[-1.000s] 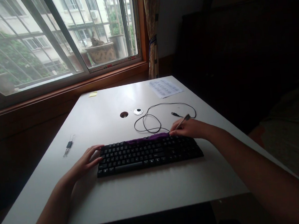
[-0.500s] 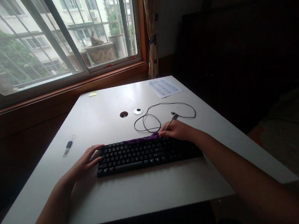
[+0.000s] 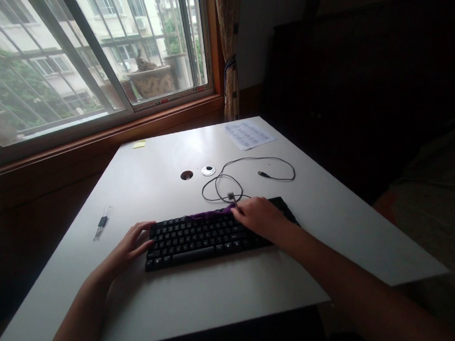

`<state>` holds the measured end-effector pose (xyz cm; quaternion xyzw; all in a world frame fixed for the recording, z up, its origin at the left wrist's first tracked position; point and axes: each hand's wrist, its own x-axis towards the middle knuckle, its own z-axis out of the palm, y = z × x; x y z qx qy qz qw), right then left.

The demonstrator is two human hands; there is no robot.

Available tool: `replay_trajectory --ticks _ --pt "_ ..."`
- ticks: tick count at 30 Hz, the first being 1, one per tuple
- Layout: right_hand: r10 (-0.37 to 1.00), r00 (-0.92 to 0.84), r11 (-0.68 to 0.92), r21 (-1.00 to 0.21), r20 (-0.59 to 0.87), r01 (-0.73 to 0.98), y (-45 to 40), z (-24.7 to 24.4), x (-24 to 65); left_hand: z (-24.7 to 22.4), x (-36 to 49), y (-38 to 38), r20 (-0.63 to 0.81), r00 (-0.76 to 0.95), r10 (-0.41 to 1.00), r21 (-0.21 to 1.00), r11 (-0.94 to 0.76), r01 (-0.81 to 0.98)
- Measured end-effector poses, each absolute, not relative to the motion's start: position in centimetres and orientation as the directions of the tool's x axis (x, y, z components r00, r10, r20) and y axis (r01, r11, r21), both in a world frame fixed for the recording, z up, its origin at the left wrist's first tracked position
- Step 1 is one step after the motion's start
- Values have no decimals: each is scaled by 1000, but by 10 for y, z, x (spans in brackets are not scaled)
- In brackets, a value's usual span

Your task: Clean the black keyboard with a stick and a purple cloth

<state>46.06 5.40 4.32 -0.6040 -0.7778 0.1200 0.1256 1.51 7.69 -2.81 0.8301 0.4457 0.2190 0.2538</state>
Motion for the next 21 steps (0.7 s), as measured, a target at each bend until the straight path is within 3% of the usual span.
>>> replay_trajectory --ticks 4,8,13,21 --pt "993 -63 103 -474 99 875 51 35 462 -29 16 76 161 505 848 596 -491 635" --pt "960 -31 178 -523 278 833 50 36 476 -29 16 75 191 517 834 587 -519 621" --pt "889 -281 435 -475 361 765 62 36 486 -24 17 73 208 542 814 567 -552 612" --pt "866 -428 491 -281 257 825 86 16 482 -17 21 71 182 589 787 514 -587 625"
